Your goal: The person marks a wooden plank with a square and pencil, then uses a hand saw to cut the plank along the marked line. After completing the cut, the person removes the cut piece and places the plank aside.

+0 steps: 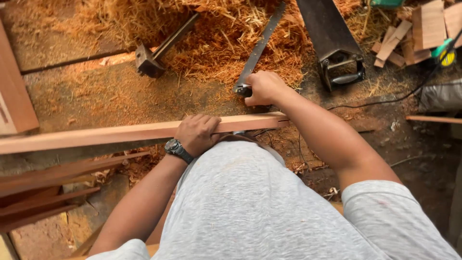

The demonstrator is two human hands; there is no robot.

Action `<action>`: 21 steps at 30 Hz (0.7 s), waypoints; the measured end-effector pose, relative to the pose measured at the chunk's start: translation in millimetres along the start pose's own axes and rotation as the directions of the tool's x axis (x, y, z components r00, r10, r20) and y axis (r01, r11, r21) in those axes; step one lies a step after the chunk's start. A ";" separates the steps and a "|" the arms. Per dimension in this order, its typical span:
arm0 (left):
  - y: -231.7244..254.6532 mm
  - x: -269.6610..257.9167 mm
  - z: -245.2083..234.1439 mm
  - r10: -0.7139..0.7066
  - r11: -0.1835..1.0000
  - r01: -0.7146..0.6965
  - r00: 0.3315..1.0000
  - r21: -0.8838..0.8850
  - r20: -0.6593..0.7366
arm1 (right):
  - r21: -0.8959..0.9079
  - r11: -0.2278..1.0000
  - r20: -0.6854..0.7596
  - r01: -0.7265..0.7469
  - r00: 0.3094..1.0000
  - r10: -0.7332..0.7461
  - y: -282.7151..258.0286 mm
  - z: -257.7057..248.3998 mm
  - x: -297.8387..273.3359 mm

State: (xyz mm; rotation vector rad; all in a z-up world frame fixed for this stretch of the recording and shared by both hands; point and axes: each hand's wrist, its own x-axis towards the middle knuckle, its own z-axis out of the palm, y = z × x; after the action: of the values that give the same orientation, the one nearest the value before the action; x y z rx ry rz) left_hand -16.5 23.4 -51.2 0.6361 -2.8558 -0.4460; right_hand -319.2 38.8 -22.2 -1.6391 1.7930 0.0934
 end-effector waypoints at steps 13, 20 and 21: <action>-35.9 98.2 -64.0 -0.036 0.974 0.153 0.830 -0.165 0.556 | 0.571 0.370 -0.760 0.733 0.643 -0.099 -13.6 -64.6 -198.6; -58.5 96.6 -38.1 -0.007 0.961 0.126 0.900 -0.244 0.437 | 0.664 0.047 -0.650 0.747 0.544 0.530 -27.9 37.4 -252.6; -60.8 92.3 -30.4 -0.029 0.977 0.092 0.953 -0.195 0.301 | 0.702 -0.025 -0.501 0.712 0.518 0.693 -31.9 54.1 -251.2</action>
State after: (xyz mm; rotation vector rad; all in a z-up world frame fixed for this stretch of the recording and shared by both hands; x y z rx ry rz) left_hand -68.3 -77.2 -32.5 0.6695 -3.0117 -0.9083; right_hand -277.3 272.3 81.6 -0.2382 1.4273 -2.1127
